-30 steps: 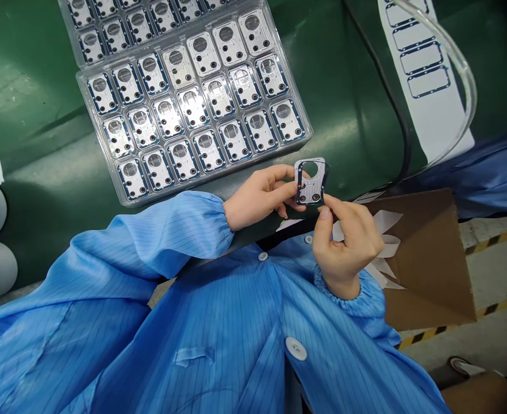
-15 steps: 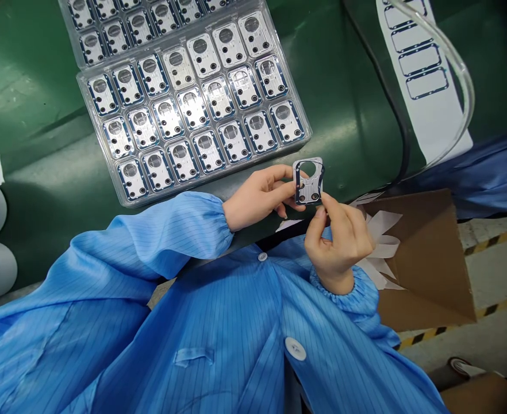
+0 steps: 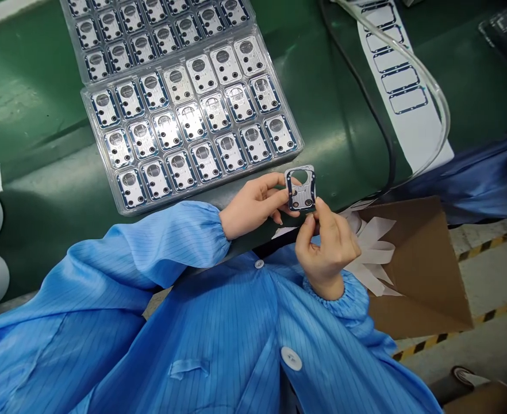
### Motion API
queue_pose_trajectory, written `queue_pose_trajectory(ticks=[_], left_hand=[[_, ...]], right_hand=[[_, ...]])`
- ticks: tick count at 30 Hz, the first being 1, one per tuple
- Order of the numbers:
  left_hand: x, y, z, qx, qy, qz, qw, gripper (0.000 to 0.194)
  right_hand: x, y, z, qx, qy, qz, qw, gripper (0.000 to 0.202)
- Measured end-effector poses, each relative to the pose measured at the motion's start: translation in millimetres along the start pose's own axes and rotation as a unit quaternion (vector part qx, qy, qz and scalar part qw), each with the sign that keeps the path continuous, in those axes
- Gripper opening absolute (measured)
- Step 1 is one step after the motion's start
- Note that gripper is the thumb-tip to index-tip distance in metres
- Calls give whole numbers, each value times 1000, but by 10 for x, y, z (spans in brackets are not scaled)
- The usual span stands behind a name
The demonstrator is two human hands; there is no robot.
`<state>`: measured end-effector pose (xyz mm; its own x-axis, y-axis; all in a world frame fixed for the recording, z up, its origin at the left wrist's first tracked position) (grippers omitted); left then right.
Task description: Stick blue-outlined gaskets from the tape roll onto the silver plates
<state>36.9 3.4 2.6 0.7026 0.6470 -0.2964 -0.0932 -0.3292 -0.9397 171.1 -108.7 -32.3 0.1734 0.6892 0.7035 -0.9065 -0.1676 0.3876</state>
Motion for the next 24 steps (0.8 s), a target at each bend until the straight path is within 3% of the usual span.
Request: queue_pose_trajectory(ticks=[17,24], left_hand=[[-7,51,-19,28,-31,-36,998,25],[-10,32,-26,32,-43,-41,998,21]], right_hand=[[23,140,-31,55,38,-51,996,48],[25,204,-1,165,59,-148,973,49]])
Point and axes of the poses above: each hand's wrist, its own x-axis towards the middle knuckle, its own z-axis out of the back of the hand, y = z × x, the point moved 1 cm from there along x, towards the middle knuckle, and after that the axes turned 13 degrees about x, right-handed, at the moved point
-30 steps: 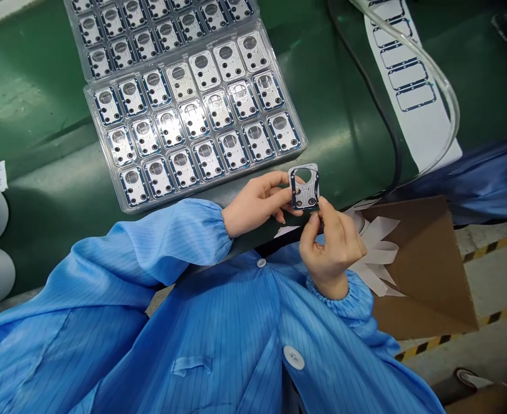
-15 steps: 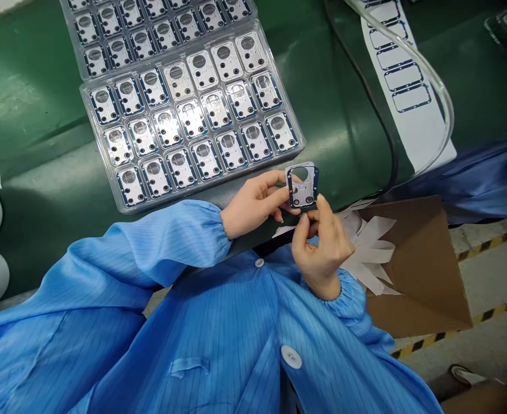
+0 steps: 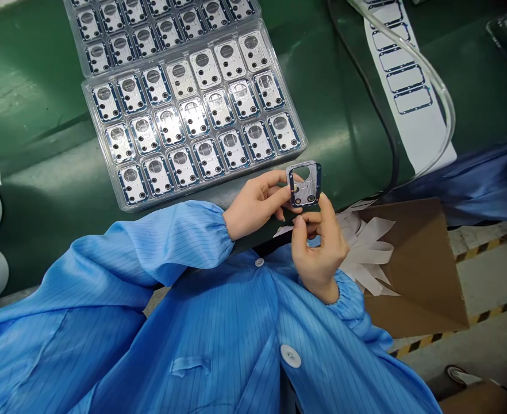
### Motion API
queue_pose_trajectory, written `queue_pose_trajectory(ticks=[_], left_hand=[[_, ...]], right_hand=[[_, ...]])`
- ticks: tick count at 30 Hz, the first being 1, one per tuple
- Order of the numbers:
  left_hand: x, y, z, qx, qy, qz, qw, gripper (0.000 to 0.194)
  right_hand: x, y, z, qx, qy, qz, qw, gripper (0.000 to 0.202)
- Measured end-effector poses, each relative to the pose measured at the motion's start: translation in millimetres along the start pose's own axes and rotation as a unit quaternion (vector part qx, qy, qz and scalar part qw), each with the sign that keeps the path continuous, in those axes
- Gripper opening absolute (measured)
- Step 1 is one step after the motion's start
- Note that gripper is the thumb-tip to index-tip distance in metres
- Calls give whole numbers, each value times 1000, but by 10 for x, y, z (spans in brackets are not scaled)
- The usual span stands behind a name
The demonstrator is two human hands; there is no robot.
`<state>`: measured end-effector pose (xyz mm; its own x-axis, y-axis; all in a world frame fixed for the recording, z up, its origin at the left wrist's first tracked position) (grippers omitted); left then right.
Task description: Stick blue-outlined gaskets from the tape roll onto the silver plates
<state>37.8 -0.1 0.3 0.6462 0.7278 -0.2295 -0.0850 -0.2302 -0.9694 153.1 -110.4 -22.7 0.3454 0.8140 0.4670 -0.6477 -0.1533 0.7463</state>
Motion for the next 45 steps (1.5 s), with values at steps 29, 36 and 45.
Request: queue_pose_trajectory(ticks=[29,36,45], left_hand=[[-36,-14,-8,26,17,-5,1000,30],[-65,-24,-18,54,34,13,998,32],[-70,-44,-12,53,43,25,997,30]], right_hand=[[286,-130,61,137,-54,-101,984,21],[354,-53,73,93,-45,-41,994,16],[348,-46,107,109,-25,-62,992,19]])
Point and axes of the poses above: each hand's wrist, its own x-axis towards the middle knuckle, its own z-axis out of the back of the hand, y = z × x, the point moved 1 cm from there along x, towards the middle knuckle, and after that the axes turned 13 degrees about x, right-handed, at the moved point
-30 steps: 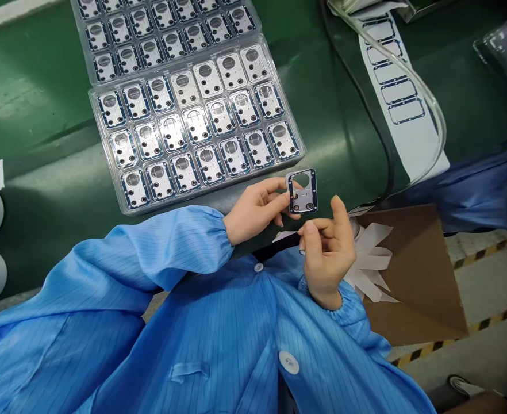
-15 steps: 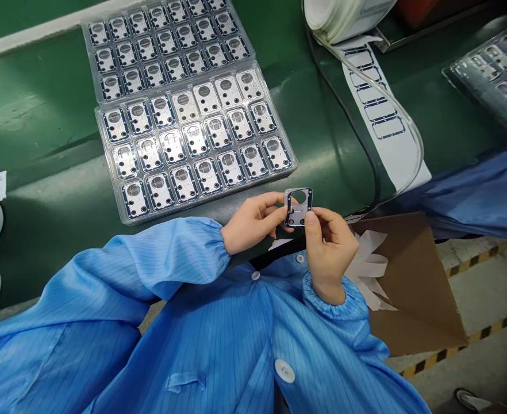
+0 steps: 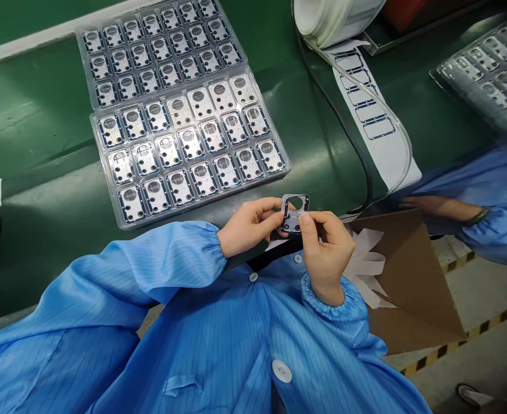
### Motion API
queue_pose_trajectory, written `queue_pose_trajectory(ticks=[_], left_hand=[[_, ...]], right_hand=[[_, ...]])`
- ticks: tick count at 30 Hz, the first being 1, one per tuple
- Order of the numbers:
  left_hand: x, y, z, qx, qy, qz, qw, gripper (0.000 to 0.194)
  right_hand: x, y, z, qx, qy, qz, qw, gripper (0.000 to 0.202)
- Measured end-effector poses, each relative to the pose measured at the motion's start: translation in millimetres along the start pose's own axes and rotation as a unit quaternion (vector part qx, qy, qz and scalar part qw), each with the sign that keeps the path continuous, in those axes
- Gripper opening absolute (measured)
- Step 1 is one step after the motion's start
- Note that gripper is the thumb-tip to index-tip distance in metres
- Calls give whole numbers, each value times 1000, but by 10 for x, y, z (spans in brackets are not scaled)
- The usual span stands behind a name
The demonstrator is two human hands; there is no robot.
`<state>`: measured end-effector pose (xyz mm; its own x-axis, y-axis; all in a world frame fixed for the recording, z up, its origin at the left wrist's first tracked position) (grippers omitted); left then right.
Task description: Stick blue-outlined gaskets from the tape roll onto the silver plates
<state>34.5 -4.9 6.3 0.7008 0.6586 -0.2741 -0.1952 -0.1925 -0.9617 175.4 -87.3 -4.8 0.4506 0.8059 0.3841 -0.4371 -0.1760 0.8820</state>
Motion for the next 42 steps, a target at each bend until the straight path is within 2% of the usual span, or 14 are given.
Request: queue_pose_trajectory(ticks=[22,28,35,42], left_hand=[[4,14,5,31,20,2,999,31],[-6,-4,-1,47,13,-9,999,33],[-14,-19,-6,13,-14,10,1000,41],[-24,-10,-3,14,12,10,1000,34]], right_hand=[[35,-43,-15,20,-11,-35,999,26],[25,-51,-37,14,-18,-49,999,29],[3,-110,-32,13,-25,-58,998,30],[14,-84,-42,29,-27,-39,998,27]])
Point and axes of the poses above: each hand's wrist, its own x-axis towards the middle knuckle, its own z-axis out of the back of the hand, y = z × x, the point moved 1 cm from there along x, towards the middle knuckle, and after that the axes turned 13 degrees about x, right-handed, at the moved point
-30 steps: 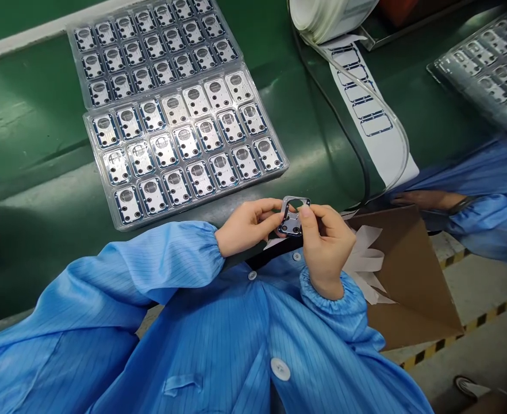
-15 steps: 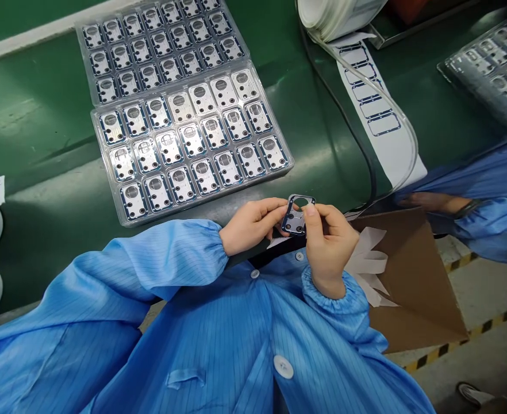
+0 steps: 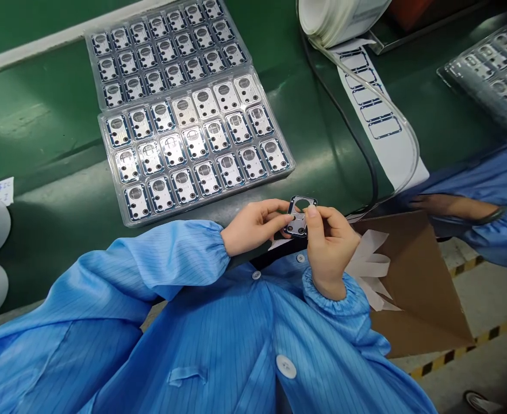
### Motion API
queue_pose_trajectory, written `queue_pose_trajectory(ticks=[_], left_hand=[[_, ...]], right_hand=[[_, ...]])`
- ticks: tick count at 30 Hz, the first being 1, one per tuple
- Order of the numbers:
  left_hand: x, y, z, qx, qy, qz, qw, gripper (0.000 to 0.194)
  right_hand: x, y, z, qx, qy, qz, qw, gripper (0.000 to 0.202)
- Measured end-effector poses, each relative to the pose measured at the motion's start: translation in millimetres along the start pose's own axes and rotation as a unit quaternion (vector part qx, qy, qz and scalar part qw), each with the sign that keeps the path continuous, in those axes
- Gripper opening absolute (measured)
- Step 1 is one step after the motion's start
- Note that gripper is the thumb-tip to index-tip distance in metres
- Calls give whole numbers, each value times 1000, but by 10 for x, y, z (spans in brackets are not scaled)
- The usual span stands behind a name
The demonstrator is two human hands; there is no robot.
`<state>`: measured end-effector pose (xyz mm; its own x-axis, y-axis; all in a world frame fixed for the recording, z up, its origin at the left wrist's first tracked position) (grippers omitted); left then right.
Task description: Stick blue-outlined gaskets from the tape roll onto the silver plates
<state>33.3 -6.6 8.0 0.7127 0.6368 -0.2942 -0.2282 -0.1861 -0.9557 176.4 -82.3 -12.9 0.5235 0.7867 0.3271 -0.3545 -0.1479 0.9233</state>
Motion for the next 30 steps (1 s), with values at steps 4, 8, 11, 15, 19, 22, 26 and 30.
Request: queue_pose_trajectory(ticks=[4,8,11,15,19,22,26,30], left_hand=[[6,-12,12,-7,1,-6,1000,30],[21,-28,37,-16,-14,-32,999,39],[24,-24,61,-22,-32,-36,999,40],[8,-27,73,-1,-44,-20,999,35],[-8,-59,52,13,-16,-6,1000,36],[-17,-87,56,41,2,1,999,39],[-21,-104,88,63,27,-6,998,41],[-14,-132,118,115,19,-12,993,37]], right_hand=[[-12,14,31,6,14,-13,1000,28],[-39,56,61,40,55,-42,997,25],[-53,101,69,60,78,-50,994,24],[-42,115,69,70,94,-70,991,25],[-10,92,50,87,107,-66,988,28],[17,99,26,81,104,-53,990,31],[30,135,4,85,108,-44,990,32],[-8,107,21,106,120,-55,986,34]])
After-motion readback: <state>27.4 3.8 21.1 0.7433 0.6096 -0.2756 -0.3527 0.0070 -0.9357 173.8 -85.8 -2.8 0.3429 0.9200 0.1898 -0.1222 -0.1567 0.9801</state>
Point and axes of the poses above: each hand's wrist, its own x-axis towards the middle knuckle, its own z-axis out of the back of the hand, y = z × x, the point moved 1 cm from there along x, towards the middle knuckle, and after that the axes turned 13 degrees about x, right-handed, at the moved point
